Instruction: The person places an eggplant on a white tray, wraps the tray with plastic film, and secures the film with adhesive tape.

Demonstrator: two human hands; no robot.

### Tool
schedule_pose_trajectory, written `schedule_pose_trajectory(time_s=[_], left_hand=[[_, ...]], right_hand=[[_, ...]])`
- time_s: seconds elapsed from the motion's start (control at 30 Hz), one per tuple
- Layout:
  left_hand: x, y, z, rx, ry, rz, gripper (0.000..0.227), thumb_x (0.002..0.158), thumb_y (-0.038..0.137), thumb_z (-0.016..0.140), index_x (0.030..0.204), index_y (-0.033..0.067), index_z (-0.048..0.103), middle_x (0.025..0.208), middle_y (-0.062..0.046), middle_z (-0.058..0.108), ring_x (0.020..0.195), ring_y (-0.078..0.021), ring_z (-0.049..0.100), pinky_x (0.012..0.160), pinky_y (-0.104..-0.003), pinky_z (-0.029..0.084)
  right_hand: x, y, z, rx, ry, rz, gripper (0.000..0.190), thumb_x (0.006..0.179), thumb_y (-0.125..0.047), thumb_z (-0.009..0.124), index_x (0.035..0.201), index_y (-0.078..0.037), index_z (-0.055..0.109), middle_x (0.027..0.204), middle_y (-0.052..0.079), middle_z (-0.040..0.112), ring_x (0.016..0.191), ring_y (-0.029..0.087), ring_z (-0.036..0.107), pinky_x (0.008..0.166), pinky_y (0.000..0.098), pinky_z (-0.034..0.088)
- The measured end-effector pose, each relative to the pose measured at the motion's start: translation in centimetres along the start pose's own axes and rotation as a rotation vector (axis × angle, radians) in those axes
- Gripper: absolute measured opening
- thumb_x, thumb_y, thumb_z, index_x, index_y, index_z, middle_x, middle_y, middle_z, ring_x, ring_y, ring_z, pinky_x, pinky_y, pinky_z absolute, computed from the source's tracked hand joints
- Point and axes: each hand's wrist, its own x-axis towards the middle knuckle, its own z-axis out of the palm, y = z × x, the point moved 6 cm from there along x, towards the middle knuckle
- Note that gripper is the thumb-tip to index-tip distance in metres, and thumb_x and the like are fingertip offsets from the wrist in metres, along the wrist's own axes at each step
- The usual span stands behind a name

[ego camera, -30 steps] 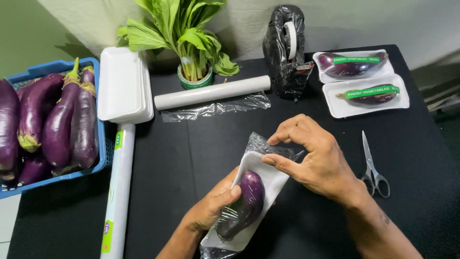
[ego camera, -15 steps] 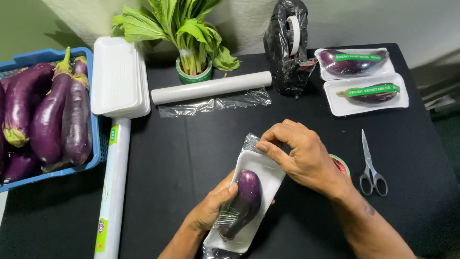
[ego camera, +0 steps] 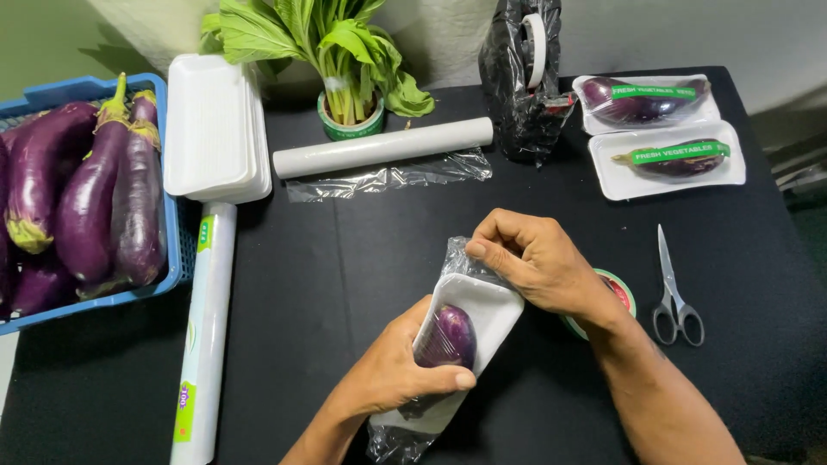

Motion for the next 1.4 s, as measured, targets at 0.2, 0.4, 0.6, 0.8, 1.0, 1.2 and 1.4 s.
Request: schedule_pose_trajectory(time_s=[0.2,0.4,0.6,0.8,1.0,1.2,1.4], left_hand=[[-0.5,0.5,0.8,0.127,-0.037,0.126,0.080,0.062,0.049,0.080,0.131,0.0125,0.061,0.096,0.001,0.067,0.082,-0.0103,0.064,0.074,-0.026,0.054],[-0.7,0.1,0.9,0.296,0.021,0.154,0.060,0.066,0.044,0.080,0.115,0.0137,0.062,0.088,0.004,0.066,0.075,-0.0111,0.064,0.068,-0.027,0.052],[-0.4,0.1,-0.3,0.129,0.152,0.008,0.141,0.062,0.033,0.082,0.165,0.0300,-0.014,0.072,-0.002,0.062,0.063,-0.0129,0.059,0.065,-0.028,0.051],[0.8,-1.5,-1.5,0.034,0.178,0.110,0.100,0.056,0.040,0.083,0.146,0.0190,0.045,0.123,-0.002,0.065,0.105,-0.0138,0.066,0.090,-0.029,0.055],[0.9,-2.2,-1.9,0.024,0.160,0.172,0.096,0.059,0.045,0.084,0.142,0.0150,0.046,0.123,-0.003,0.062,0.105,-0.0143,0.065,0.088,-0.030,0.056],[0.9,-2.7,-1.6,-0.029,0.158,0.066,0.081,0.057,0.040,0.085,0.128,0.0128,0.057,0.105,0.000,0.064,0.090,-0.0108,0.063,0.077,-0.028,0.054],[1.5,-2.8,-2.9,-0.078,0.297,0.165,0.075,0.063,0.048,0.083,0.125,0.0111,0.060,0.101,0.000,0.065,0.089,-0.0112,0.064,0.079,-0.028,0.055]], right_hand=[[-0.1,1.2,0.9,0.331,-0.167,0.095,0.024,0.097,-0.022,0.071,0.078,-0.007,0.065,0.068,-0.002,0.057,0.061,0.006,0.046,0.054,0.0229,0.036],[-0.5,2.1,2.6,0.464,-0.377,0.264,0.026,0.094,-0.025,0.073,0.078,-0.005,0.068,0.067,0.001,0.062,0.059,0.008,0.052,0.051,0.0254,0.040],[0.2,5.5,5.5,0.612,-0.591,0.337,0.032,0.096,-0.034,0.069,0.076,-0.010,0.059,0.063,-0.004,0.055,0.050,0.003,0.046,0.043,0.0196,0.032],[-0.5,6.6,8.3,0.864,-0.529,0.496,0.020,0.085,-0.016,0.078,0.098,-0.002,0.074,0.083,0.005,0.073,0.069,0.014,0.068,0.062,0.0272,0.056],[-1.9,5.1,9.4,1.034,-0.408,0.570,0.012,0.089,-0.014,0.074,0.096,-0.007,0.067,0.084,0.003,0.068,0.070,0.012,0.065,0.064,0.0256,0.054],[-3.1,6.4,8.3,0.820,-0.243,0.442,0.016,0.081,-0.013,0.077,0.087,-0.007,0.064,0.077,0.002,0.063,0.065,0.010,0.057,0.058,0.0248,0.046],[-3.5,3.9,4.5,0.438,0.037,-0.029,0.057,0.106,-0.045,0.040,0.115,0.001,0.073,0.119,0.014,0.071,0.113,0.023,0.067,0.101,0.0371,0.051]])
